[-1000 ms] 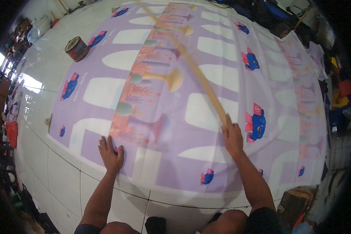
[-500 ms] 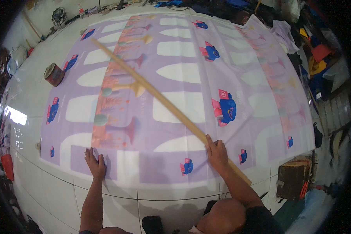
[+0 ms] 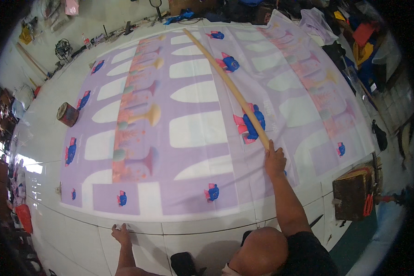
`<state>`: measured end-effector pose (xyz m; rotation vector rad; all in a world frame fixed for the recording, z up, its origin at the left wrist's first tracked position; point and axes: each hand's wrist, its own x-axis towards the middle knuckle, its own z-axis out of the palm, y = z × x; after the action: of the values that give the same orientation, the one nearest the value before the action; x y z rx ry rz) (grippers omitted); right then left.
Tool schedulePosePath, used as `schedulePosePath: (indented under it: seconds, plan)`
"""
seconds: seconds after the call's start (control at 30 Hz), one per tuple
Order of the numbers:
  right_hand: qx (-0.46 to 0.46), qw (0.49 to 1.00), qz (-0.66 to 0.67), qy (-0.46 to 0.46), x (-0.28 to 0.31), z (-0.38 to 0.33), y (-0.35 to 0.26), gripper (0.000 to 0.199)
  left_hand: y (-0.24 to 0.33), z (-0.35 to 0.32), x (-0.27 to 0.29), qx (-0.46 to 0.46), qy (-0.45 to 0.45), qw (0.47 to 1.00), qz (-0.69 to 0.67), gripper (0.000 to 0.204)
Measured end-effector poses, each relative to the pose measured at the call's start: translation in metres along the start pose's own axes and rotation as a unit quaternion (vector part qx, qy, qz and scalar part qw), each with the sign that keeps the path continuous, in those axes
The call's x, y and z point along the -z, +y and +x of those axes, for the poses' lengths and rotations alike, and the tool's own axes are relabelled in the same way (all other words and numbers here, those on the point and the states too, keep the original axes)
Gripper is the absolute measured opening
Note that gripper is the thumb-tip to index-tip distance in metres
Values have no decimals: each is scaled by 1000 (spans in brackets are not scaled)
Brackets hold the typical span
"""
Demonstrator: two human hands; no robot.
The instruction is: The person spreads out a large printed fabric on the floor, aligns edges using weights and a long wooden guide, and then cuts the fabric into segments using shears.
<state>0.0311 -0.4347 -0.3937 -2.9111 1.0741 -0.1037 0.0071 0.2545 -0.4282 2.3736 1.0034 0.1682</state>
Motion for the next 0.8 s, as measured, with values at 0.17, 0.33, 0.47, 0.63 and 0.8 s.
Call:
schedulePosePath:
  seconds: [0.17,0.33,0.47,0.63,0.8]
  plan:
    - [-56,998,21,-10,0,14,26,50,28,-1,6,132,-131,965,-184,70]
    - [-11,982,191,6,12,2,5,53,39,26,7,222,-139,917,-302,73]
    - [66,967,246,-15,24,-69,-17,59,30,26,-1,213,-145,903,-343,75]
    - [186,927,308,-105,31,-159,-52,63,30,16,-9,154,-155,921,-322,72]
    - [281,861,361,-224,38,-172,-166,60,4,4,2,-224,7,974,20,64]
